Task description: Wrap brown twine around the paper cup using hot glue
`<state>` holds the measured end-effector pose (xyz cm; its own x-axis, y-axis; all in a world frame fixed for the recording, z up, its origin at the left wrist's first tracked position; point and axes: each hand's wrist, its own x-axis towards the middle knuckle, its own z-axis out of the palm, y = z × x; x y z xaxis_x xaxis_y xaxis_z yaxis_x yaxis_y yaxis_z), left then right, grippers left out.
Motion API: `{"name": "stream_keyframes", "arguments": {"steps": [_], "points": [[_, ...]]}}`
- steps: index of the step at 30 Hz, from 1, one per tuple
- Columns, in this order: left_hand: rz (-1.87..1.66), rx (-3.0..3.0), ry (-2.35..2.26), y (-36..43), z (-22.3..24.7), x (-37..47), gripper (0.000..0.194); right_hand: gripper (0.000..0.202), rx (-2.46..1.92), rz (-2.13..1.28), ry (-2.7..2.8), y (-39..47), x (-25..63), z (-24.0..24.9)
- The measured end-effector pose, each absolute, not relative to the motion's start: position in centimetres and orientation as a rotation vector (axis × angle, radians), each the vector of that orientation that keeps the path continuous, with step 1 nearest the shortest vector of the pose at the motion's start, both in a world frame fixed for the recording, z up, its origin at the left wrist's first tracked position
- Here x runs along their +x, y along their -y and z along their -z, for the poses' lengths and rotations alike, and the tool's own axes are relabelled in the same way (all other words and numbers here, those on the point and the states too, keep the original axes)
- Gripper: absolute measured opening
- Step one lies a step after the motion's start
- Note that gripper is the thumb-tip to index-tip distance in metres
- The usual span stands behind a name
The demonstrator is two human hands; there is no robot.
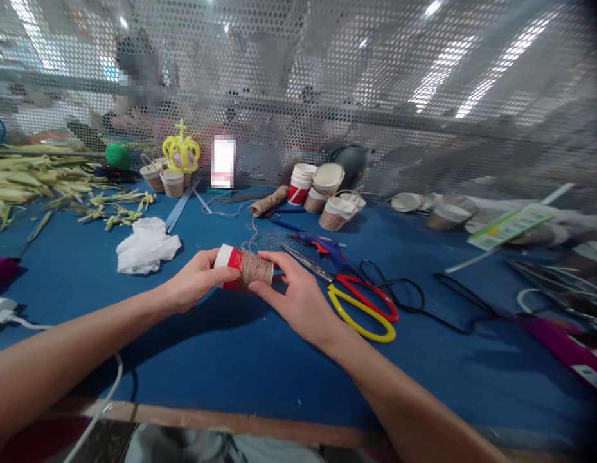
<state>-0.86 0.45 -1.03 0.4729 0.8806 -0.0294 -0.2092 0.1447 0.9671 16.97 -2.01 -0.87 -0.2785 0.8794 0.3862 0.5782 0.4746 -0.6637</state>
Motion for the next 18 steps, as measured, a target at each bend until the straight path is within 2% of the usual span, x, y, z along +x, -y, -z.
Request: {"name": "stream_keyframes", "arguments": {"steps": [9, 18], "points": [[-0.923, 1.053, -0.74, -0.66, 0.57, -0.7, 0.015, 0.041, -1.041, -0.176, 2.068, 2.31, 16.78, 1.22], [-0.863, 0.929, -0.805, -1.1, 0.19, -0.78, 0.019, 0.041, -0.866, 0.091, 2.232, 2.56, 16.5, 1.56]]}}
